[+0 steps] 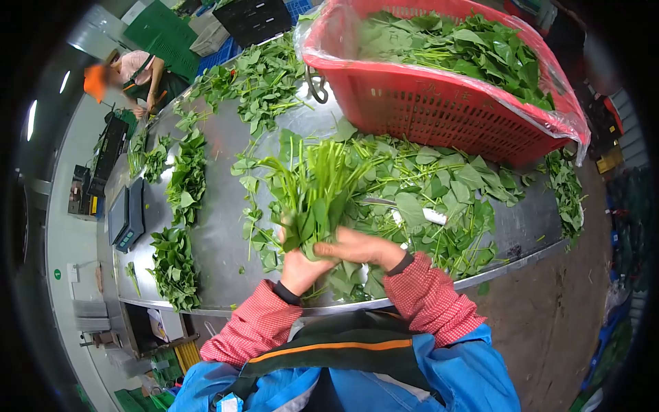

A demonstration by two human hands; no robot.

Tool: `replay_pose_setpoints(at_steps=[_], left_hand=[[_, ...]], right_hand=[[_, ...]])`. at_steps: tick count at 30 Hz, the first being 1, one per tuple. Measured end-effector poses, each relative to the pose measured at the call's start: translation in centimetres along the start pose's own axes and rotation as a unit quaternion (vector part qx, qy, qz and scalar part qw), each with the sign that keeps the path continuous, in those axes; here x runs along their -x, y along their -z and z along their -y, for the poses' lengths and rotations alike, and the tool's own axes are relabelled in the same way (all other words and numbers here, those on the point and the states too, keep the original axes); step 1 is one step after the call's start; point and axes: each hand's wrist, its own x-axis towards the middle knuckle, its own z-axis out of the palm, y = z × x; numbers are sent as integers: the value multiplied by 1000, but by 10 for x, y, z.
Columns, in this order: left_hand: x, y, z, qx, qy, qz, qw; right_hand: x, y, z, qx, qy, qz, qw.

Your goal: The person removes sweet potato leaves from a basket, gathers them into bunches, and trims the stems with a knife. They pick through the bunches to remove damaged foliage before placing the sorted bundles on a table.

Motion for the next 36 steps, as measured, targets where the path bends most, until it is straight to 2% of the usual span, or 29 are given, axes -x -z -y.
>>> replay_pose_setpoints(at_steps=[1,2,4,5,6,7,8,9,10,12,13,14,15,16,18,21,24,28,29,32,33,34,35,36], left_hand=[[3,-6,3,-101,-36,-27,994],[3,-7,7,-27,-11,-40,999],[2,-7,20,147,28,-44,988],[-1,-6,27,244,43,-31,968],[-4,9,6,306,97,-65,945],[-9,28,-5,291,80,-69,951],[-15,47,-5,277,63,-73,956],[-16,58,13,60,15,-56,996],[-13,63,40,-159,-33,-35,986],[-3,63,80,-203,68,117,970],[-9,68,90,-52,40,86,994],[-9,70,100,101,17,64,993],[-13,92,52,225,126,91,962],[-7,96,61,134,61,103,984],[5,95,81,47,-9,145,988],[10,94,82,234,168,93,953],[10,88,54,240,105,52,964],[14,84,61,78,33,36,996],[15,82,58,141,46,17,989],[13,77,58,148,55,3,988],[13,72,42,187,66,-50,979],[12,73,26,166,67,-47,983],[11,68,25,193,70,-51,977],[9,66,24,219,73,-55,971]], right_hand=[[9,-13,16,-82,-58,-11,995],[10,-18,7,-121,-60,-24,991],[6,-22,-9,-111,-62,-47,991],[8,-19,-12,-8,-87,-53,995],[9,-16,-7,94,-111,-59,988],[12,-15,-3,194,-134,-65,970],[17,-13,5,217,-168,-67,959],[26,-13,13,238,-202,-67,948],[32,-15,9,259,-207,-75,940],[44,-15,9,303,-216,-61,926],[47,-9,20,329,-212,-48,919],[55,-8,26,347,-214,-36,912],[61,-1,31,286,-238,-65,926],[67,7,33,196,-223,-118,948],[64,21,34,321,-214,-235,892],[59,16,32,512,-170,-193,820],[55,7,74,539,-218,-145,801],[37,9,100,359,-40,-392,846],[31,4,109,365,-12,-424,829],[8,-27,115,403,-42,-395,824],[-4,-38,109,478,-62,-365,796],[-15,-46,96,550,-81,-333,761],[-21,-48,70,590,-12,-319,742],[-24,-48,51,584,-10,-309,751]])
